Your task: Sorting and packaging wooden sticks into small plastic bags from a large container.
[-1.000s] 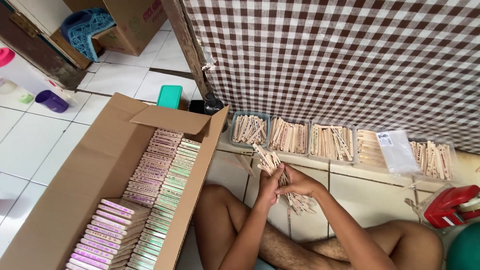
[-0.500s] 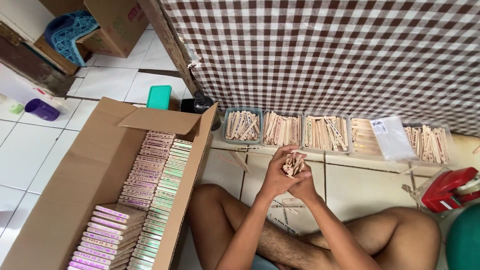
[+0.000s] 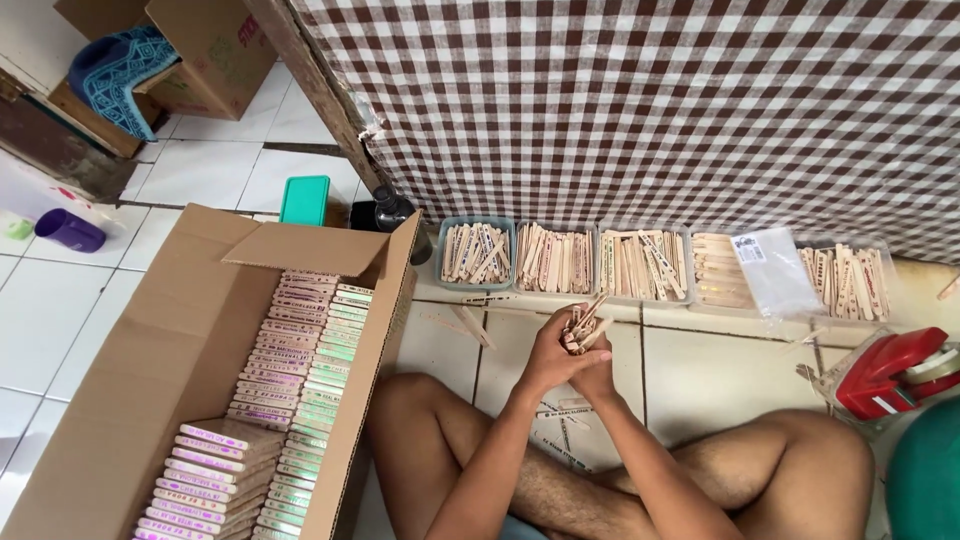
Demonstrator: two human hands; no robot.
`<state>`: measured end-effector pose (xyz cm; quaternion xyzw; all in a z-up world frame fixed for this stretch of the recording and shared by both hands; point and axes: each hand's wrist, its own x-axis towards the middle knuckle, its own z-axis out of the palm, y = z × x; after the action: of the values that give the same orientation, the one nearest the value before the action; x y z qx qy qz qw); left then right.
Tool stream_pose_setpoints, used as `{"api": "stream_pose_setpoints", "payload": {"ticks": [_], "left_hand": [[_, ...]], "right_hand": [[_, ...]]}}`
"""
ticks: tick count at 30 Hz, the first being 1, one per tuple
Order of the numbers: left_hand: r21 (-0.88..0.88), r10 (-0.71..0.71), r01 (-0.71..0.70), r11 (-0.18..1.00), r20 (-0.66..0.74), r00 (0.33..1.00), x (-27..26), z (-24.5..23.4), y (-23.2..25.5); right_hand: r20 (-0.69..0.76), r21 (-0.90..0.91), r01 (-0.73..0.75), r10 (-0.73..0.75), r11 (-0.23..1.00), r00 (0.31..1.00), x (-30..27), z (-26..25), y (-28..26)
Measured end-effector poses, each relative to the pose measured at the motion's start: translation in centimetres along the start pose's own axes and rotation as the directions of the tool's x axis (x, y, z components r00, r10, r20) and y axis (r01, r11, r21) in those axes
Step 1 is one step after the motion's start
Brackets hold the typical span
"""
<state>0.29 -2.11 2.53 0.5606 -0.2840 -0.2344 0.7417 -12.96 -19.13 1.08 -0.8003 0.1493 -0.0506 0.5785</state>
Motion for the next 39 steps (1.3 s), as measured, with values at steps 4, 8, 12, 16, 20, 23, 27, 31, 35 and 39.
{"api": "stream_pose_setpoints", "payload": {"ticks": [4,8,12,16,20,23,27,31,35,39], "left_hand": [[0.023,0.163,-0.163,0.986,0.017,0.987,1.3,0.7,4.7],[0.049,0.190,-0.193,0.980,0.057,0.980,0.4,0.5,4.6],[0.040,0.087,-0.089,0.995,0.050,0.995,0.1,0.2,1.6],[0.090,0.127,-0.132,0.987,0.056,0.990,0.3,0.7,1.0],[0.147,0.175,-0.184,0.972,0.068,0.982,1.0,0.8,4.5],[0.443,0.142,-0.215,0.870,0.192,0.971,0.6,0.8,6.5],[0.516,0.131,-0.294,0.804,0.329,0.935,2.0,-0.3,6.6],[0.469,0.146,-0.277,0.839,0.296,0.944,2.0,-0.1,5.2],[0.299,0.131,-0.155,0.941,0.099,0.986,2.4,0.6,4.3],[-0.137,0.078,-0.095,0.986,-0.122,0.989,3.4,0.9,11.5]], "right_hand": [[-0.044,-0.005,0.026,-0.027,1.000,0.999,0.5,-0.9,0.1],[-0.089,0.009,0.003,-0.003,1.000,0.996,-1.8,-0.7,0.6],[-0.114,-0.004,0.021,-0.021,1.000,0.993,0.8,2.7,-5.3],[-0.153,0.000,0.030,-0.029,1.000,0.988,2.9,6.3,-10.4],[-0.207,0.000,0.046,-0.045,0.999,0.977,3.9,6.2,-11.3],[-0.236,0.004,0.032,-0.031,0.999,0.971,3.3,6.5,-11.1],[-0.275,0.008,0.024,-0.021,1.000,0.961,2.8,6.6,-10.9],[-0.316,0.010,0.028,-0.023,1.000,0.949,2.7,6.6,-11.1],[-0.355,0.020,0.026,-0.017,0.999,0.935,2.7,7.0,-9.2],[-0.384,0.185,0.042,0.032,0.982,0.923,2.1,7.1,-4.2]]}}
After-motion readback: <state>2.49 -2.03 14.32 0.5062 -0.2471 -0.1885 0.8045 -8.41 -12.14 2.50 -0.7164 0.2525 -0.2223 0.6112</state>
